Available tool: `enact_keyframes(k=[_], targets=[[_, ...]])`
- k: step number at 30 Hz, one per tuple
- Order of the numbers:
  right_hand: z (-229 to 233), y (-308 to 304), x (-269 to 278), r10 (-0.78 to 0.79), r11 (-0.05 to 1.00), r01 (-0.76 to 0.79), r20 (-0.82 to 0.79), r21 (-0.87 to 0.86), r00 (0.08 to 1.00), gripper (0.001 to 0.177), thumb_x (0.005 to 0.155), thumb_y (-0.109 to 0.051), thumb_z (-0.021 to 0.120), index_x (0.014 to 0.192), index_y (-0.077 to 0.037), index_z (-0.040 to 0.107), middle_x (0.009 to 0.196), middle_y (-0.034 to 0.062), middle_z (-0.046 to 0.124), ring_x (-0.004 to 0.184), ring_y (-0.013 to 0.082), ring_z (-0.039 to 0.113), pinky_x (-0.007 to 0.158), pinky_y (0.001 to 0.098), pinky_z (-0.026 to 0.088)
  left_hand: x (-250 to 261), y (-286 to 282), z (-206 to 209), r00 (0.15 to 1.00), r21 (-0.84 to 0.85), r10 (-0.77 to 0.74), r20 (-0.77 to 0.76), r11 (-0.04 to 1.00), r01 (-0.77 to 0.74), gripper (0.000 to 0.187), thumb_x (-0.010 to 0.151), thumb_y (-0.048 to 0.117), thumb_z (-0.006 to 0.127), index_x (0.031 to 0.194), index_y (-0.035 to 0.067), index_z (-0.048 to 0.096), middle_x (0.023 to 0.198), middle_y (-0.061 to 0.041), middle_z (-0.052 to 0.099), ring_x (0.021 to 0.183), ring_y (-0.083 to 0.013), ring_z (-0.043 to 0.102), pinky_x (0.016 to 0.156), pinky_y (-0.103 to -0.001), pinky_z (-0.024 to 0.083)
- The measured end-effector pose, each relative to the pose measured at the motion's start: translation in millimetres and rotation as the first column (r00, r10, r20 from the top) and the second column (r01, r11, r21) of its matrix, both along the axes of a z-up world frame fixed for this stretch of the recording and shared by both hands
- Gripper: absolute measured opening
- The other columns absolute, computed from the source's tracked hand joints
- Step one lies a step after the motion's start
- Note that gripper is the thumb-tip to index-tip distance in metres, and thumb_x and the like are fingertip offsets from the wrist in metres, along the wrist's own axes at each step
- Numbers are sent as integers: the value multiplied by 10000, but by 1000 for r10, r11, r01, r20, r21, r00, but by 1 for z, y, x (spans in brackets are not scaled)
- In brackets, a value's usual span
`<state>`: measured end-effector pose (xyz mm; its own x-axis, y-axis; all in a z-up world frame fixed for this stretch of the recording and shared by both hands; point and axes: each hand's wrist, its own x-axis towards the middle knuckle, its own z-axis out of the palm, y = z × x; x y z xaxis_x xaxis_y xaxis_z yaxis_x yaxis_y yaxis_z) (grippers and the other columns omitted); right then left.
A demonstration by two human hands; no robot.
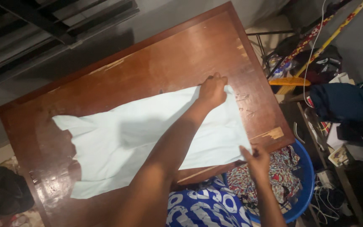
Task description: The person folds a light blue shirt and a patterned dress on a wooden surface by hand, then places the folded shirt into an open suitcase.
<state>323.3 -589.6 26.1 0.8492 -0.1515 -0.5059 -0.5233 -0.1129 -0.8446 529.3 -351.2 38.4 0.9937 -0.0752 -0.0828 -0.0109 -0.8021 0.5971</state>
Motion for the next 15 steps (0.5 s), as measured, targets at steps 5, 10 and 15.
enact_keyframes(k=[5, 10, 15], targets=[[35, -24, 18, -51, 999, 54, 198, -9, 979, 209, 899, -68, 778, 1087, -5, 713, 985, 59, 742, 827, 91, 672, 734, 227, 527, 2, -9, 5, 983, -314, 28, 182, 949, 31, 256, 733, 105, 768, 944, 54, 633, 975, -179, 694, 964, -405, 672, 822, -483, 531], [45, -9, 4, 92, 995, -98, 234, 11, 968, 223, 848, -39, 786, 1046, 5, 694, 971, 77, 750, 836, 130, 713, 708, 290, 593, -8, 11, 3, 987, -605, 65, 146, 795, 37, 270, 757, 56, 731, 1021, 49, 677, 968, -124, 743, 912, -286, 728, 780, -388, 573], [45, 50, -12, 411, 891, -451, 334, 49, 848, 227, 838, -26, 756, 1063, -9, 725, 1067, 96, 746, 1009, 192, 722, 864, 324, 615, -44, 53, -27, 982, -787, 147, 117, 617, 2, 231, 859, -46, 673, 1073, 29, 718, 988, -90, 717, 919, -188, 687, 773, -328, 564]])
